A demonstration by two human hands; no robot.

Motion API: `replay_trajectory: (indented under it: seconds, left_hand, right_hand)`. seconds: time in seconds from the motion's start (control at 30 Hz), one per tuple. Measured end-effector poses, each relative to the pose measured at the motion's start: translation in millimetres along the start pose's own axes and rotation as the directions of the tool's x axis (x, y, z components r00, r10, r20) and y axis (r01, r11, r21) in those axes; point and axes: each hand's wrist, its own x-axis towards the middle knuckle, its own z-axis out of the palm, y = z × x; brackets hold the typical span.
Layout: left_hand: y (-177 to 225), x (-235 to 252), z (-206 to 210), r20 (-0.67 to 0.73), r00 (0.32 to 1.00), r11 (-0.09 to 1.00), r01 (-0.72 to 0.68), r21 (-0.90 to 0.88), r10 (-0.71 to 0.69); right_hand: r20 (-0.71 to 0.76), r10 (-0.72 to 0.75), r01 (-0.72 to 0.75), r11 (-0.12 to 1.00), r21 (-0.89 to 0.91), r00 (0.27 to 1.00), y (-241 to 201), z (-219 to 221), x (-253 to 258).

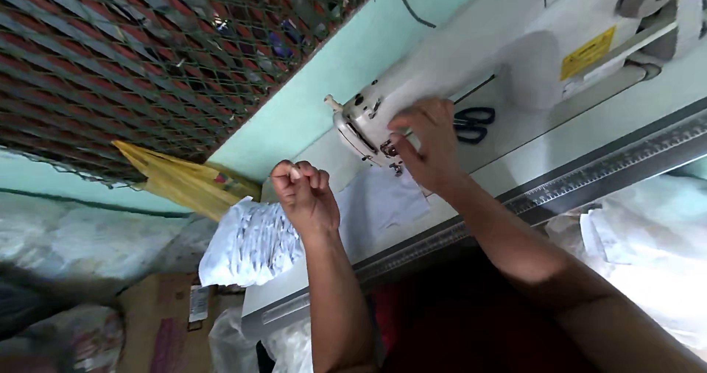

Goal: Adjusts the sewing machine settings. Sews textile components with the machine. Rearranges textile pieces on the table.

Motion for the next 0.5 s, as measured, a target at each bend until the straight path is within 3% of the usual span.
replay_trajectory:
  seconds: [0.2, 0.33, 0.4, 0.47, 0.5]
  left_hand:
    - [15, -31, -42, 0.054, 0.998, 0.973, 0.003, 0.232, -0.016]
    - [34, -77, -71, 0.203, 0.965, 0.871, 0.047, 0.489, -0.166]
    - [46, -103, -77, 0.306, 0.893, 0.766, 0.064, 0.64, -0.331]
    - [53, -124, -79, 0.408, 0.769, 0.663, 0.028, 0.748, -0.492]
    - [55, -131, -79, 0.445, 0.701, 0.632, 0.011, 0.775, -0.558]
  right_hand:
    - [-0.037, 0.155, -0.153, 0.988, 0.036, 0.987, -7, -40, -14]
    - [0.211, 0.266, -0.302, 0.939, 0.164, 0.941, -32, -29, -51]
    - [0.431, 0.367, -0.509, 0.813, 0.283, 0.824, -47, -13, -63]
    - [0.619, 0.438, -0.74, 0.546, 0.393, 0.652, -63, -1, -60]
    - [0.658, 0.452, -0.797, 0.389, 0.462, 0.602, -70, 3, -57]
